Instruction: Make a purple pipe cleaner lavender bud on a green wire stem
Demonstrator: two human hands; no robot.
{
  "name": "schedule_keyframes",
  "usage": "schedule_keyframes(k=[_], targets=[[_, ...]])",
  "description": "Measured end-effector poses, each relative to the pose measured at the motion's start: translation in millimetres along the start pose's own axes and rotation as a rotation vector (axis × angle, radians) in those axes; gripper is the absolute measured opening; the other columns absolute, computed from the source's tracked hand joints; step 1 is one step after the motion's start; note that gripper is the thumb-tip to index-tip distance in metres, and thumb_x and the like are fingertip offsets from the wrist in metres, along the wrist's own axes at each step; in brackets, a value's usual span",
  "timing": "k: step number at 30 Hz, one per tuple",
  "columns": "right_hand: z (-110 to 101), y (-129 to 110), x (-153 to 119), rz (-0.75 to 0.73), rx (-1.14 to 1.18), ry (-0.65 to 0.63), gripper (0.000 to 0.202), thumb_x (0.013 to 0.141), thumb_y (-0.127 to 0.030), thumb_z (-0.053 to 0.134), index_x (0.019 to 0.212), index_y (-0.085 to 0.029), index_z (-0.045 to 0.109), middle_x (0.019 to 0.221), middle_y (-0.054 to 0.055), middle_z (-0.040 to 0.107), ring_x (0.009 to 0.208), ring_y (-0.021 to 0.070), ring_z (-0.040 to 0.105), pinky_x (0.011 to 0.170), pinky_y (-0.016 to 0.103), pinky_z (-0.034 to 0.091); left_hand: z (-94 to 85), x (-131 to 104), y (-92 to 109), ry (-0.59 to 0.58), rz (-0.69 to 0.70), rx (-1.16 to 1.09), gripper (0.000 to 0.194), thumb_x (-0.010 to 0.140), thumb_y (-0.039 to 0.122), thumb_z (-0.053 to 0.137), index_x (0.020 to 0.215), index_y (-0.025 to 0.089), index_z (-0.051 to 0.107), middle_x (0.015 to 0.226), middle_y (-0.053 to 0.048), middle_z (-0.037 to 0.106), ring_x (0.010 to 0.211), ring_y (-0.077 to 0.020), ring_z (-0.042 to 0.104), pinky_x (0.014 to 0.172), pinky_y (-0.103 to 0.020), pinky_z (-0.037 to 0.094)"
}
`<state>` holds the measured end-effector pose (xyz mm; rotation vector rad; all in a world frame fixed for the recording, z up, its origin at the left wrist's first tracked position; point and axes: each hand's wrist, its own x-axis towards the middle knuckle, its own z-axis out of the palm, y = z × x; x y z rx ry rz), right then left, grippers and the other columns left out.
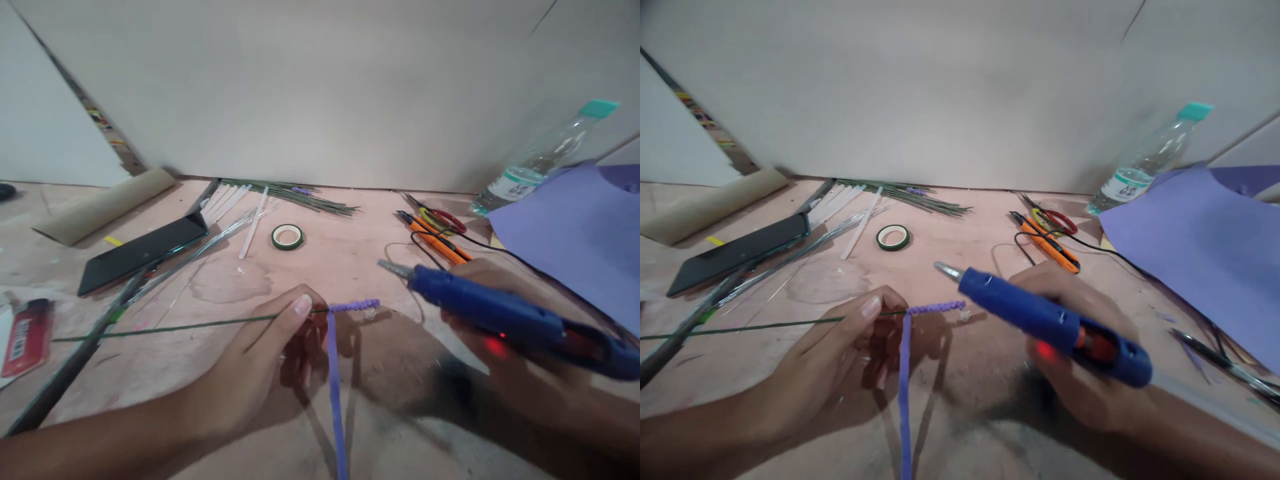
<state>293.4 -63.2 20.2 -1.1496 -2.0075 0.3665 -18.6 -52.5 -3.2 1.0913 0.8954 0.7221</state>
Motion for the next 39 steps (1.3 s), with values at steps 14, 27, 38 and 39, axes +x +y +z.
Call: schedule_keyframes(k=[14, 27, 38, 39], targets=[[35.5, -3.0, -13.0, 0.091, 0.427, -0.172, 0.009, 0.102, -0.038, 0.073, 0.106, -0.029, 0.072, 0.091, 0.001, 0.076, 0.075, 0.0174, 0.072, 0.066, 0.031, 0.053, -0.3, -3.5, 1.0, -0.014, 0.102, 0.166, 0.053, 0.117, 0.062, 0.041, 0.099, 0.021, 0.069, 0.080, 0.000, 0.066, 0.067, -0.0123, 0.058, 0.064, -0.025, 0.049], [38.1, -5.2, -11.5, 0.137, 0.411, -0.188, 0.007, 0.098, -0.030, 0.076, 0.096, -0.027, 0.071, 0.082, -0.002, 0.072, 0.066, 0.0134, 0.066, 0.060, 0.028, 0.045, -1.7, -8.0, 4.1, -0.043, 0.127, 0.314, 0.052, 0.118, 0.061, 0.039, 0.101, 0.023, 0.069, 0.082, 0.001, 0.064, 0.068, -0.0124, 0.057, 0.065, -0.025, 0.050], [35.5, -9.7, -5.6, 0.175, 0.406, -0.214, 0.015, 0.101, -0.040, 0.072, 0.094, -0.027, 0.072, 0.081, -0.001, 0.075, 0.066, 0.0144, 0.068, 0.059, 0.028, 0.047, 0.2, -8.0, 1.8, -0.022, 0.136, 0.306, 0.050, 0.117, 0.062, 0.041, 0.102, 0.025, 0.071, 0.080, 0.002, 0.064, 0.067, -0.0127, 0.056, 0.064, -0.027, 0.048], [35.0, -9.5, -5.0, 0.175, 0.398, -0.217, 0.017, 0.101, -0.041, 0.072, 0.093, -0.026, 0.072, 0.081, -0.001, 0.075, 0.066, 0.0148, 0.068, 0.059, 0.028, 0.047, -0.3, -7.8, 1.7, -0.032, 0.133, 0.311, 0.049, 0.117, 0.062, 0.041, 0.103, 0.026, 0.071, 0.081, 0.002, 0.064, 0.068, -0.0127, 0.057, 0.065, -0.026, 0.048]])
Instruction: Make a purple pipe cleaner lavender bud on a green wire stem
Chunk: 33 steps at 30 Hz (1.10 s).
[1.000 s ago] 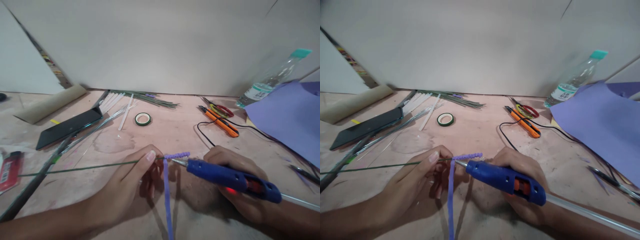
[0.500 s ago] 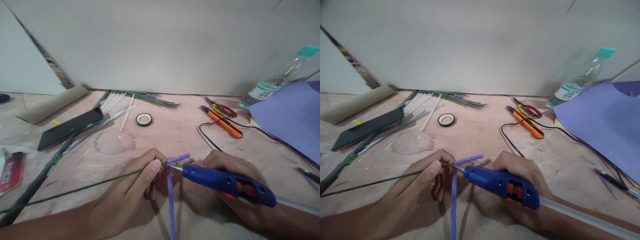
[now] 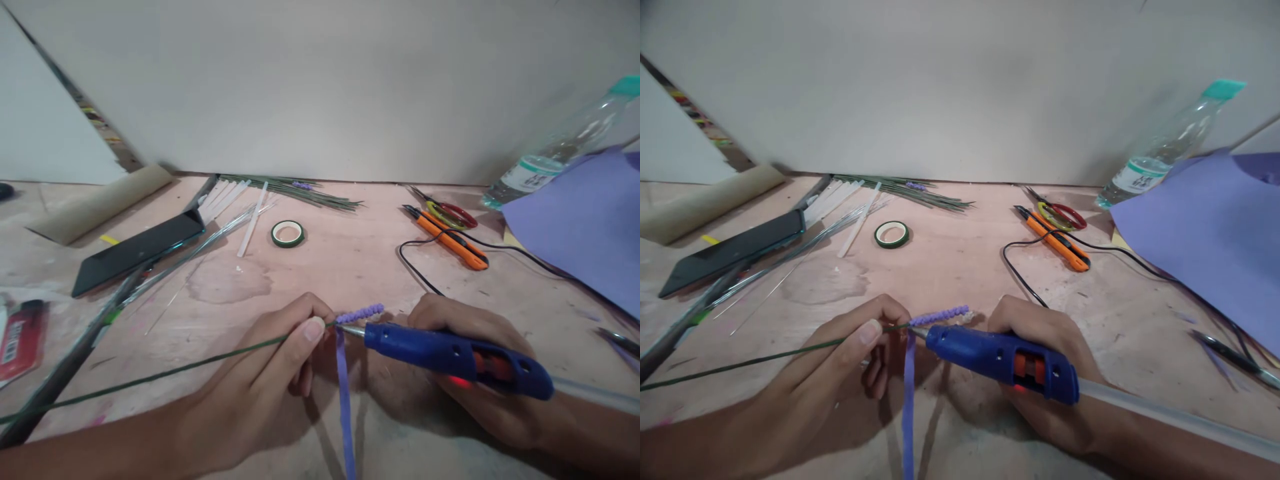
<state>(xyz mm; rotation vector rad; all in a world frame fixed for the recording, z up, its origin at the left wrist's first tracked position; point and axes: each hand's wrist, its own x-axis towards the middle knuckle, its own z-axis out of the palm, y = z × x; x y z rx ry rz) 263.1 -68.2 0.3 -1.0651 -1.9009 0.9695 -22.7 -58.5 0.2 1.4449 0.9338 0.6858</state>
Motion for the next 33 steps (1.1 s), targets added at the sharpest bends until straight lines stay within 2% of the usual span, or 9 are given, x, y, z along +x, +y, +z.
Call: schedule_keyframes(k=[6, 11, 16, 19, 22, 24, 29, 33], targets=[[-3.2, 3.0, -1.0, 0.014, -0.036, -0.026, 0.020, 0.100, -0.041, 0.073, 0.089, -0.025, 0.068, 0.077, 0.000, 0.069, 0.062, 0.0150, 0.062, 0.057, 0.029, 0.043, -0.4, -0.7, 0.6, 0.003, -0.008, -0.024, 0.049, 0.117, 0.062, 0.043, 0.102, 0.025, 0.071, 0.080, 0.002, 0.063, 0.067, -0.0128, 0.055, 0.064, -0.026, 0.048], [-4.5, 3.6, -2.2, 0.025, -0.019, -0.035, 0.025, 0.100, -0.047, 0.073, 0.089, -0.026, 0.069, 0.078, 0.001, 0.070, 0.063, 0.0174, 0.063, 0.056, 0.031, 0.044, -0.5, -1.4, 0.0, -0.002, -0.010, -0.018, 0.049, 0.117, 0.062, 0.043, 0.102, 0.024, 0.070, 0.079, 0.001, 0.062, 0.067, -0.0133, 0.054, 0.064, -0.027, 0.047], [-5.2, 3.7, -3.1, -0.010, -0.027, -0.053, 0.014, 0.100, -0.039, 0.074, 0.094, -0.027, 0.069, 0.080, 0.000, 0.070, 0.064, 0.0169, 0.064, 0.057, 0.031, 0.045, -4.5, -0.9, -2.1, -0.045, -0.004, -0.015, 0.046, 0.118, 0.060, 0.042, 0.105, 0.024, 0.068, 0.079, 0.001, 0.062, 0.068, -0.0138, 0.054, 0.066, -0.027, 0.047], [-3.6, 0.3, -1.0, -0.004, -0.016, -0.019, 0.025, 0.102, -0.047, 0.072, 0.088, -0.026, 0.068, 0.074, 0.000, 0.067, 0.060, 0.0158, 0.061, 0.053, 0.031, 0.041, -3.2, -0.3, -1.5, -0.042, -0.008, -0.021, 0.045, 0.117, 0.060, 0.043, 0.106, 0.025, 0.069, 0.082, 0.001, 0.064, 0.069, -0.0135, 0.056, 0.066, -0.026, 0.048], [-1.9, -3.9, 2.2, 0.026, -0.013, 0.018, 0.036, 0.103, -0.054, 0.069, 0.082, -0.024, 0.067, 0.069, 0.000, 0.066, 0.056, 0.0145, 0.058, 0.050, 0.030, 0.038, 0.5, -0.3, -0.4, 0.013, 0.008, -0.050, 0.047, 0.116, 0.062, 0.046, 0.101, 0.024, 0.071, 0.078, 0.001, 0.064, 0.065, -0.0132, 0.053, 0.062, -0.026, 0.046], [-1.6, -4.7, 3.0, 0.033, -0.013, 0.009, 0.036, 0.103, -0.054, 0.069, 0.082, -0.024, 0.068, 0.070, 0.001, 0.068, 0.057, 0.0142, 0.059, 0.051, 0.030, 0.039, 1.6, -0.9, -0.6, 0.034, 0.009, -0.063, 0.048, 0.115, 0.063, 0.047, 0.101, 0.024, 0.071, 0.074, 0.002, 0.062, 0.063, -0.0133, 0.052, 0.061, -0.026, 0.045], [-3.7, 1.9, -2.2, 0.042, 0.010, -0.013, 0.037, 0.103, -0.059, 0.068, 0.086, -0.026, 0.068, 0.072, 0.001, 0.066, 0.059, 0.0165, 0.059, 0.053, 0.033, 0.040, -3.5, -2.5, -3.3, -0.033, -0.016, -0.001, 0.046, 0.117, 0.060, 0.043, 0.108, 0.025, 0.071, 0.079, 0.001, 0.064, 0.069, -0.0138, 0.057, 0.067, -0.026, 0.049], [-5.4, 6.8, -5.8, 0.058, 0.035, -0.035, 0.033, 0.102, -0.059, 0.069, 0.091, -0.028, 0.068, 0.076, 0.003, 0.067, 0.063, 0.0199, 0.060, 0.056, 0.037, 0.042, -5.4, -2.8, -3.1, -0.024, -0.012, 0.017, 0.045, 0.118, 0.059, 0.042, 0.108, 0.026, 0.070, 0.080, 0.002, 0.063, 0.069, -0.0124, 0.057, 0.067, -0.025, 0.048]])
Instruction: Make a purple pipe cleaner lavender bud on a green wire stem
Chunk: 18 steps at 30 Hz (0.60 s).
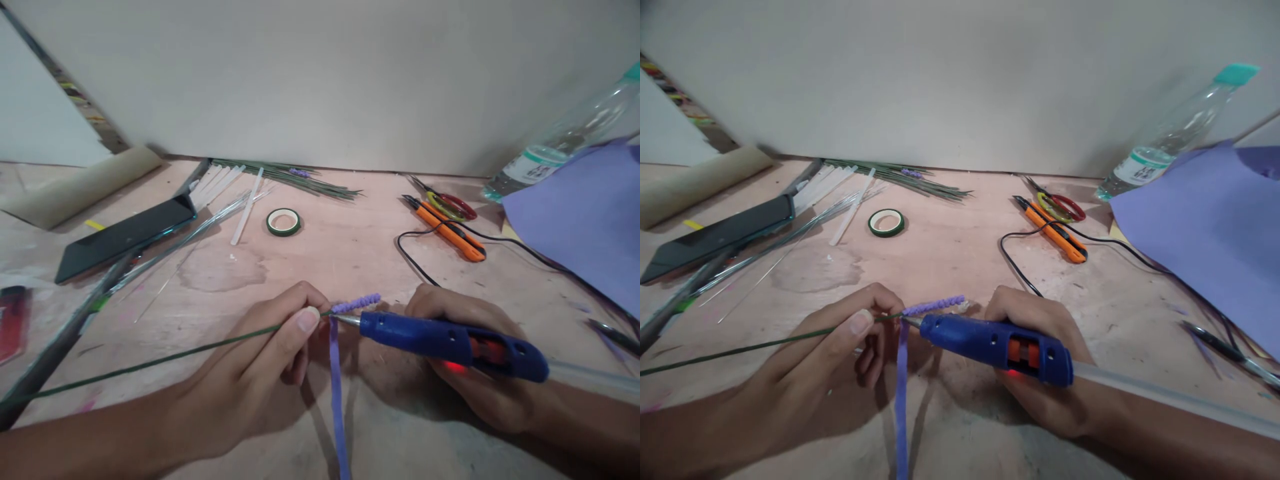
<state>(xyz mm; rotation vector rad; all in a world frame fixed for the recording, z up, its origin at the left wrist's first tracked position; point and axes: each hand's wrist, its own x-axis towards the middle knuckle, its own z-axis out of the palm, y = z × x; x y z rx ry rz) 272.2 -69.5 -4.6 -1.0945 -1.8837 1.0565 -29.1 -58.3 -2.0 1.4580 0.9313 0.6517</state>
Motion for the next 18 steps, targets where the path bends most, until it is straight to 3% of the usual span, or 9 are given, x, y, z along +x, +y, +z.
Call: schedule_keyframes(k=[18], targets=[[-3.0, -1.5, -0.2, 0.005, -0.001, -0.031, 0.029, 0.100, -0.054, 0.071, 0.090, -0.027, 0.067, 0.077, 0.002, 0.066, 0.060, 0.0177, 0.060, 0.053, 0.033, 0.041, 1.4, -0.8, -4.2, 0.006, -0.028, -0.069, 0.042, 0.117, 0.060, 0.043, 0.110, 0.028, 0.068, 0.079, 0.002, 0.063, 0.068, -0.0132, 0.055, 0.065, -0.026, 0.047]])
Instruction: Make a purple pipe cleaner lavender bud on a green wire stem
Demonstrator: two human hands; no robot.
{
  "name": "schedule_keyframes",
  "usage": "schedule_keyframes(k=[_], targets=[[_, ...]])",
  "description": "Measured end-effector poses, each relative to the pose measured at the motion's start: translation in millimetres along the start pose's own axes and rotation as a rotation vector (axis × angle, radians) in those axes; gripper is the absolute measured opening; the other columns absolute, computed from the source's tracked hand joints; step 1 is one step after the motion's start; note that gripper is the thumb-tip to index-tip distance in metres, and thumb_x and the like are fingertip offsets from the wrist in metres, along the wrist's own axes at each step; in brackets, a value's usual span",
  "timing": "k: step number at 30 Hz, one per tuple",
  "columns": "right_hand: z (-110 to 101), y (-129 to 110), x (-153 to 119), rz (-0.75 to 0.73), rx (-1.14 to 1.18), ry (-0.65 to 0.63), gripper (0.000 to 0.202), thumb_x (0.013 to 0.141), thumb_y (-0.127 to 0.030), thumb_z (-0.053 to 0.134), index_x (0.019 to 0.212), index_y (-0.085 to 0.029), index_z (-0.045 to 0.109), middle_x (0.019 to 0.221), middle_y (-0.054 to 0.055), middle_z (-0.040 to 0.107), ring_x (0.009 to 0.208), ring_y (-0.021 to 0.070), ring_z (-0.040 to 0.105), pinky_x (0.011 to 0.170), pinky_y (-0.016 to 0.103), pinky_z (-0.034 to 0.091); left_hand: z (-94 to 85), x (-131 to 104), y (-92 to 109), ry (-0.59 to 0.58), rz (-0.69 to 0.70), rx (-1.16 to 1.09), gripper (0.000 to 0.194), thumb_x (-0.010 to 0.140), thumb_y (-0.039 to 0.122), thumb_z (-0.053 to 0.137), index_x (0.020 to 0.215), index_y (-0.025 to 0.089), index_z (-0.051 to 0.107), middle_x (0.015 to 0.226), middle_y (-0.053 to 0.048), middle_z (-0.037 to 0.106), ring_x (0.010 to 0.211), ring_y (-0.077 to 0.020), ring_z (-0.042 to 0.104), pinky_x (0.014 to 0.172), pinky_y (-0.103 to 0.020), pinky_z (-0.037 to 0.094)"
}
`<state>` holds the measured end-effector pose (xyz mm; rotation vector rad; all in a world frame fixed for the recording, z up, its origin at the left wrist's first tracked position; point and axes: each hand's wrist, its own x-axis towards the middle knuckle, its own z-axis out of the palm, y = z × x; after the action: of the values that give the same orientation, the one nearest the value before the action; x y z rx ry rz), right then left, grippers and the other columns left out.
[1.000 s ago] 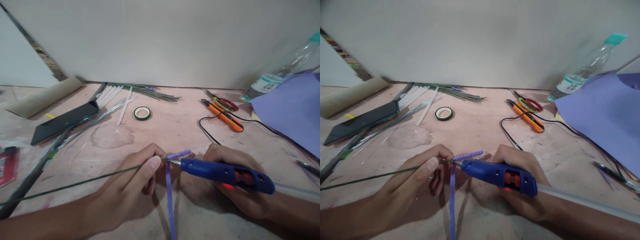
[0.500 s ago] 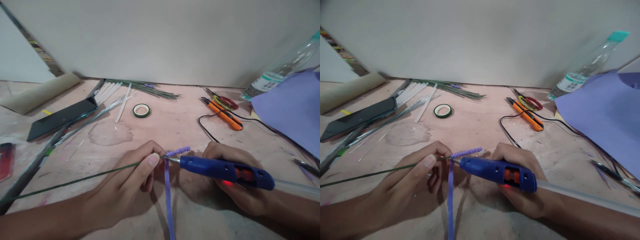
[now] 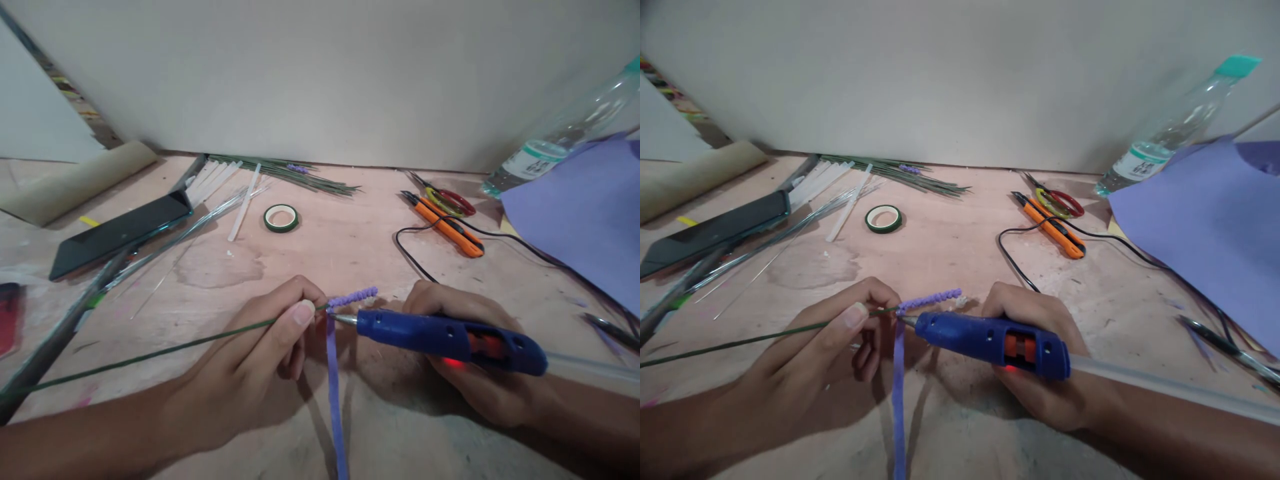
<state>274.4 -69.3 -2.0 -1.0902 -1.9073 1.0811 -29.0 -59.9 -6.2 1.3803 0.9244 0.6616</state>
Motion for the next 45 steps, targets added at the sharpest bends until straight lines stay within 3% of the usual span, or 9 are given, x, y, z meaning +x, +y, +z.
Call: schedule_keyframes(k=[7, 12, 21, 27, 37, 45], targets=[[0.6, -0.1, 0.6, -0.019, -0.023, 0.016, 0.032, 0.101, -0.054, 0.070, 0.089, -0.025, 0.067, 0.075, 0.002, 0.066, 0.059, 0.0167, 0.058, 0.050, 0.032, 0.038, 4.5, 1.6, 0.4, 0.042, 0.004, -0.054, 0.044, 0.114, 0.064, 0.048, 0.108, 0.026, 0.070, 0.079, 0.001, 0.063, 0.065, -0.0138, 0.052, 0.060, -0.027, 0.044], [-1.6, 0.7, 0.0, -0.010, -0.026, -0.017, 0.027, 0.101, -0.050, 0.071, 0.090, -0.025, 0.066, 0.076, 0.002, 0.066, 0.060, 0.0172, 0.059, 0.052, 0.032, 0.040, 3.3, 3.0, 1.9, -0.004, 0.013, -0.054, 0.042, 0.116, 0.062, 0.046, 0.106, 0.027, 0.068, 0.076, 0.002, 0.060, 0.064, -0.0135, 0.052, 0.062, -0.027, 0.044], [0.8, -0.8, 0.6, -0.003, 0.008, 0.005, 0.028, 0.099, -0.051, 0.072, 0.090, -0.026, 0.067, 0.077, 0.001, 0.066, 0.061, 0.0165, 0.059, 0.054, 0.033, 0.040, 11.3, 3.1, 2.6, 0.093, 0.025, -0.117, 0.044, 0.113, 0.063, 0.053, 0.099, 0.024, 0.070, 0.071, 0.002, 0.058, 0.059, -0.0124, 0.047, 0.057, -0.026, 0.041], [2.3, -1.4, 0.7, -0.009, 0.017, 0.022, 0.029, 0.101, -0.051, 0.072, 0.089, -0.026, 0.066, 0.076, 0.000, 0.065, 0.061, 0.0153, 0.059, 0.056, 0.032, 0.040, 5.5, 3.5, 5.4, 0.035, 0.038, -0.020, 0.045, 0.115, 0.063, 0.049, 0.103, 0.024, 0.069, 0.073, 0.002, 0.061, 0.061, -0.0124, 0.053, 0.058, -0.026, 0.042], [-1.7, 0.4, 1.2, -0.044, 0.030, -0.017, 0.008, 0.093, -0.032, 0.074, 0.094, -0.027, 0.068, 0.079, -0.001, 0.067, 0.064, 0.0144, 0.062, 0.058, 0.030, 0.044, 3.5, 5.2, -0.8, 0.008, 0.038, -0.060, 0.043, 0.116, 0.061, 0.047, 0.104, 0.026, 0.068, 0.072, 0.003, 0.059, 0.061, -0.0127, 0.051, 0.059, -0.026, 0.042], [1.4, -2.4, 2.4, -0.051, 0.026, 0.018, 0.017, 0.096, -0.040, 0.074, 0.090, -0.026, 0.067, 0.077, 0.000, 0.069, 0.061, 0.0149, 0.063, 0.055, 0.029, 0.044, 3.7, 2.8, -4.0, 0.029, 0.007, -0.090, 0.042, 0.116, 0.062, 0.047, 0.109, 0.028, 0.070, 0.078, 0.003, 0.062, 0.064, -0.0114, 0.051, 0.061, -0.024, 0.043]])
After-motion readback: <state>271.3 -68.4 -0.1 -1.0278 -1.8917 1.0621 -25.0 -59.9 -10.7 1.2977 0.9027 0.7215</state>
